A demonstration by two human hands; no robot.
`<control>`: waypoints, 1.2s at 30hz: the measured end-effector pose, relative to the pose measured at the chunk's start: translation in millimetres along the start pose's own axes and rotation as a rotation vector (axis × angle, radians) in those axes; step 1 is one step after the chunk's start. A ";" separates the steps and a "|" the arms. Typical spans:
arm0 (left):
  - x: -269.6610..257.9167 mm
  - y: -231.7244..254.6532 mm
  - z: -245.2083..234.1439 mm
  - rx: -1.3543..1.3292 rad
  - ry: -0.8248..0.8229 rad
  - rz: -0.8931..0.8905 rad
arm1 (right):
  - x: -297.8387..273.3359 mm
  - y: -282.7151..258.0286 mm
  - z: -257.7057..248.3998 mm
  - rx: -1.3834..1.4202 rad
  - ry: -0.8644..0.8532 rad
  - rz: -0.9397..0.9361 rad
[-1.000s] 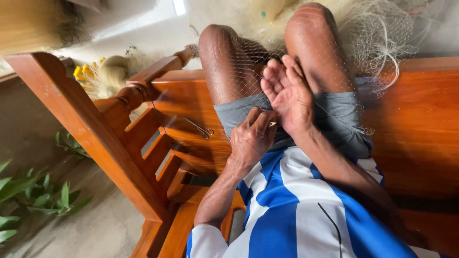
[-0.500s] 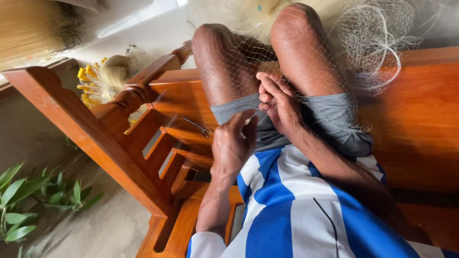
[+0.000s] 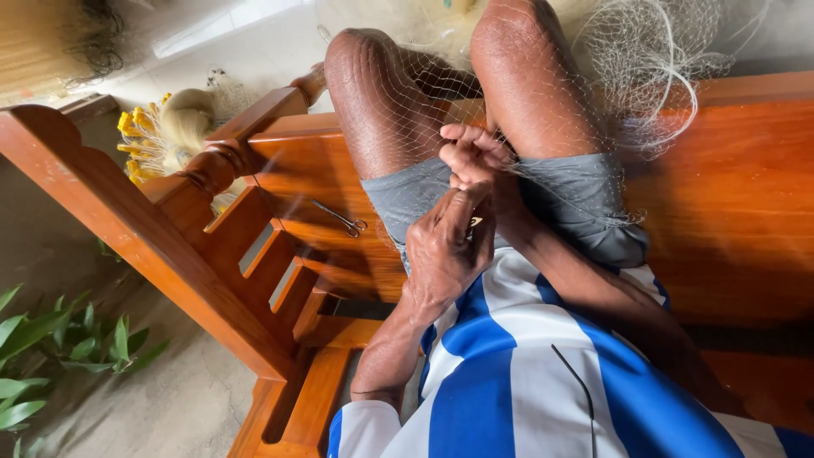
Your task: Repairing a fine-mesh fishing net using a wooden shuttle while sitting on a wooden bench.
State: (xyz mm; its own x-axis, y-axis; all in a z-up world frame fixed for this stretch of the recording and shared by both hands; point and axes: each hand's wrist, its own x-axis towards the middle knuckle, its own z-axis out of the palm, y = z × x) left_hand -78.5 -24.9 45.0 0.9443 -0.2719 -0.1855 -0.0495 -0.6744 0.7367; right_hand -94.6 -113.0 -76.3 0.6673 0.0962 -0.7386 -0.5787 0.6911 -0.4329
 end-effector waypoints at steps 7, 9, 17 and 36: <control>6.8 15.7 -6.1 -0.115 0.009 0.015 | -14.6 -66.5 24.8 -0.240 -0.164 0.130; -2.9 0.6 -0.5 -0.196 0.000 0.015 | -18.2 -40.4 26.4 -0.176 -0.037 0.051; 1.1 -16.8 -39.1 -0.337 0.101 -0.117 | 1.9 7.1 6.8 -0.010 0.186 -0.057; -50.2 45.5 45.4 -0.946 -0.098 0.106 | -6.1 1.1 -2.4 0.011 0.117 -0.058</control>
State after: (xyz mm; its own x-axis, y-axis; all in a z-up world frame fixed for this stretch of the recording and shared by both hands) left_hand -142.9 -73.1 58.4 0.9164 -0.3849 -0.1097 0.1909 0.1795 0.9651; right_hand -100.4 -114.6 -73.6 0.6402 -0.0278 -0.7677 -0.5350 0.7010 -0.4715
